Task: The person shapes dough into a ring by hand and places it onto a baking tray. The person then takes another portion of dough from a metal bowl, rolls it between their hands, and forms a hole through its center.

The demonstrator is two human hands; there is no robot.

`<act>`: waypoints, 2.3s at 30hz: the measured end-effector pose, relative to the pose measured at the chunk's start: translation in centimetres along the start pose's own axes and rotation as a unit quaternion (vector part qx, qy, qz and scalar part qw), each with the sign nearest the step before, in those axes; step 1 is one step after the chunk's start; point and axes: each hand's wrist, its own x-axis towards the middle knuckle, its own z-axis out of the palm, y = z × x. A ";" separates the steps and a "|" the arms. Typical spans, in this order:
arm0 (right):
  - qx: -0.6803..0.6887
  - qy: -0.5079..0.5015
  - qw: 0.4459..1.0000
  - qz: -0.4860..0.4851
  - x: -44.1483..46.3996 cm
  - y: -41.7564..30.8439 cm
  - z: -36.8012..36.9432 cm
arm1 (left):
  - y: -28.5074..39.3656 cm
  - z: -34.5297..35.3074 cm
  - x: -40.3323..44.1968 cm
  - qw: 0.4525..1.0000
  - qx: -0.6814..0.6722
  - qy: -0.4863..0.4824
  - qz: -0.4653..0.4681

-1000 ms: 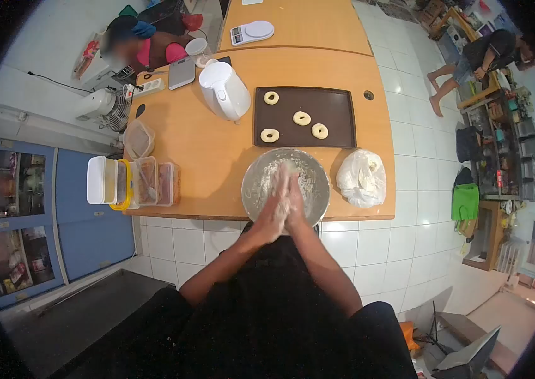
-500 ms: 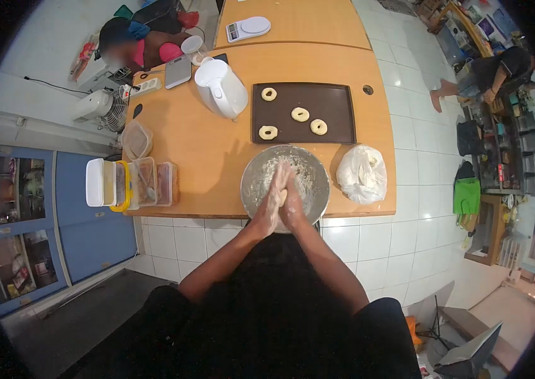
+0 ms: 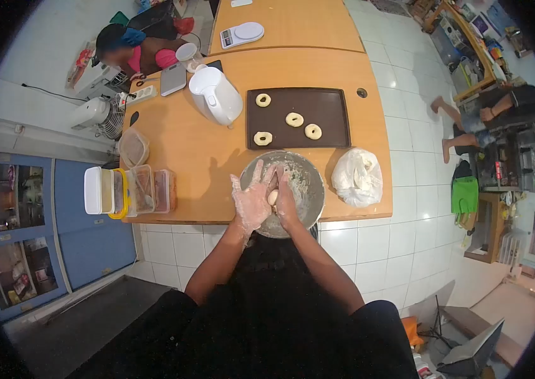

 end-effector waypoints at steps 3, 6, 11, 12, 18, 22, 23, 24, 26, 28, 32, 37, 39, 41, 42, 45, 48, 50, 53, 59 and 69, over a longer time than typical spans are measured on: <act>-0.041 -0.024 0.999 -0.027 -0.1 1.1 0.2 | 0.6 -0.5 0.0 0.999 0.008 0.018 0.025; -0.087 -0.057 0.986 -0.127 -0.9 2.2 1.1 | 0.4 0.0 0.4 0.993 0.085 0.056 0.052; 0.087 0.041 0.995 0.016 1.2 1.2 1.2 | -3.2 -2.0 0.2 0.949 0.298 0.079 0.066; 0.068 0.027 0.997 0.022 1.1 0.3 1.2 | -2.7 0.0 -0.3 0.967 0.237 0.076 0.059; 0.089 -0.030 0.994 -0.053 -0.8 0.5 2.3 | 1.3 0.5 2.7 0.959 0.184 0.141 0.162; 0.259 -0.022 0.966 -0.005 -1.9 0.7 1.7 | 2.6 -1.3 2.6 0.983 -0.043 0.103 0.149; 0.288 -0.008 0.958 0.013 -2.0 0.3 1.7 | 2.7 -1.4 2.5 0.981 -0.088 0.093 0.146; 0.317 0.006 0.948 0.032 -2.1 0.0 1.7 | 2.7 -1.4 2.4 0.980 -0.118 0.064 0.145; 0.317 -0.025 0.947 0.037 -2.2 0.6 1.7 | 2.7 -1.3 2.1 0.973 -0.179 0.008 0.144; 0.314 -0.034 0.946 0.069 -2.7 1.4 1.9 | 2.6 -0.5 2.3 0.974 -0.172 0.010 0.144; 0.286 -0.050 0.951 0.102 -5.0 2.0 3.4 | 2.8 0.0 3.2 0.971 -0.102 0.064 0.204; 0.351 -0.045 0.931 0.094 -3.9 2.4 3.3 | 1.3 0.0 2.7 0.964 0.073 0.098 0.237; 0.390 -0.002 0.911 0.134 -3.1 1.9 3.1 | 0.2 1.0 1.7 0.965 0.098 0.091 0.223; 0.413 -0.002 0.896 0.160 -2.8 1.1 3.2 | -0.4 2.0 1.3 0.967 0.105 0.081 0.216; 0.424 -0.003 0.889 0.174 -2.7 0.7 3.3 | -0.2 2.2 1.5 0.968 0.097 0.077 0.217; 0.359 -0.041 0.921 0.144 -4.2 1.4 3.4 | 1.6 2.1 2.7 0.960 0.045 0.101 0.259; 0.314 -0.052 0.939 0.131 -4.9 3.2 2.8 | 2.8 1.1 3.7 0.936 0.098 0.138 0.310; 0.278 -0.058 0.952 0.118 -5.2 3.7 2.8 | 2.6 0.4 3.4 0.929 0.107 0.157 0.317; 0.237 -0.056 0.965 0.101 -5.7 2.9 3.0 | 2.4 -1.0 3.2 0.914 0.167 0.157 0.335; 0.233 -0.031 0.960 0.153 -5.5 4.0 2.7 | 2.5 -1.9 2.7 0.904 0.202 0.154 0.344; 0.267 -0.051 0.946 0.177 -5.3 5.6 1.5 | 2.3 -1.6 3.2 0.921 0.112 0.188 0.322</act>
